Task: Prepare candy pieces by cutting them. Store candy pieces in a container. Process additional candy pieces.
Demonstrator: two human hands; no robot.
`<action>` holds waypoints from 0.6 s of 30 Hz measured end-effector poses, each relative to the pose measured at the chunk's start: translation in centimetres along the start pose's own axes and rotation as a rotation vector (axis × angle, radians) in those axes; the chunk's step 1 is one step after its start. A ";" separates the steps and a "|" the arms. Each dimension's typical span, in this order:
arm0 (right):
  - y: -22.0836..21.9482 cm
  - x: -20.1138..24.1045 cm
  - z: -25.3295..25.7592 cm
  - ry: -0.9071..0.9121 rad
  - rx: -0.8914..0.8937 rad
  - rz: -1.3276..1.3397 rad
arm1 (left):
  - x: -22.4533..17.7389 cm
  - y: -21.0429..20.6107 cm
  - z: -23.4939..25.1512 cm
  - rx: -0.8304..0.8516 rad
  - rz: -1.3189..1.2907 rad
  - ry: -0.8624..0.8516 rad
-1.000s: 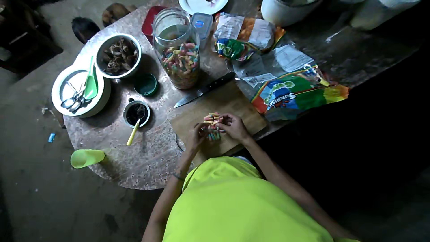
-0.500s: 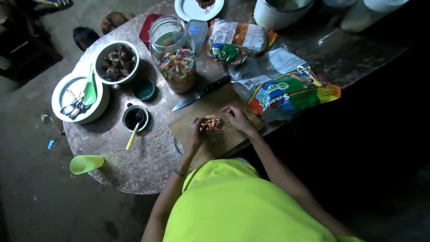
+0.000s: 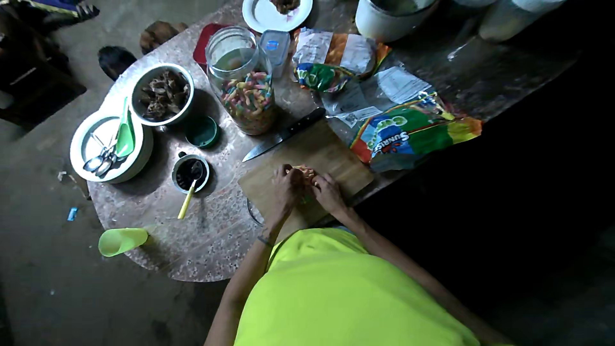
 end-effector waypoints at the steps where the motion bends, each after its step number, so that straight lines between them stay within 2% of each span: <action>1: 0.2 0.0 0.0 -0.025 0.023 0.055 | 0.1 0.5 -0.1 -0.035 -0.066 -0.007; 4: 1.5 0.0 0.4 -0.099 0.052 0.348 | -0.2 2.6 -0.5 -0.033 -0.263 0.046; 8: 2.3 1.7 1.0 -0.096 0.109 0.785 | -1.1 3.6 -0.4 0.191 -0.597 0.205; 14: 2.2 4.2 2.4 -0.084 0.220 0.895 | -1.1 4.3 0.2 0.113 -0.749 0.251; 18: 1.5 4.4 3.1 -0.051 0.256 0.849 | -1.1 4.7 -0.1 0.076 -0.604 0.187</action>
Point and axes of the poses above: each hand's wrist, its own z-axis towards the middle knuckle, its own y-axis out of the back of the hand, x = y × z, the point moved 5 cm from there along z, towards the middle knuckle, and after that the axes turned 10 degrees about z, right-handed, at the moved point
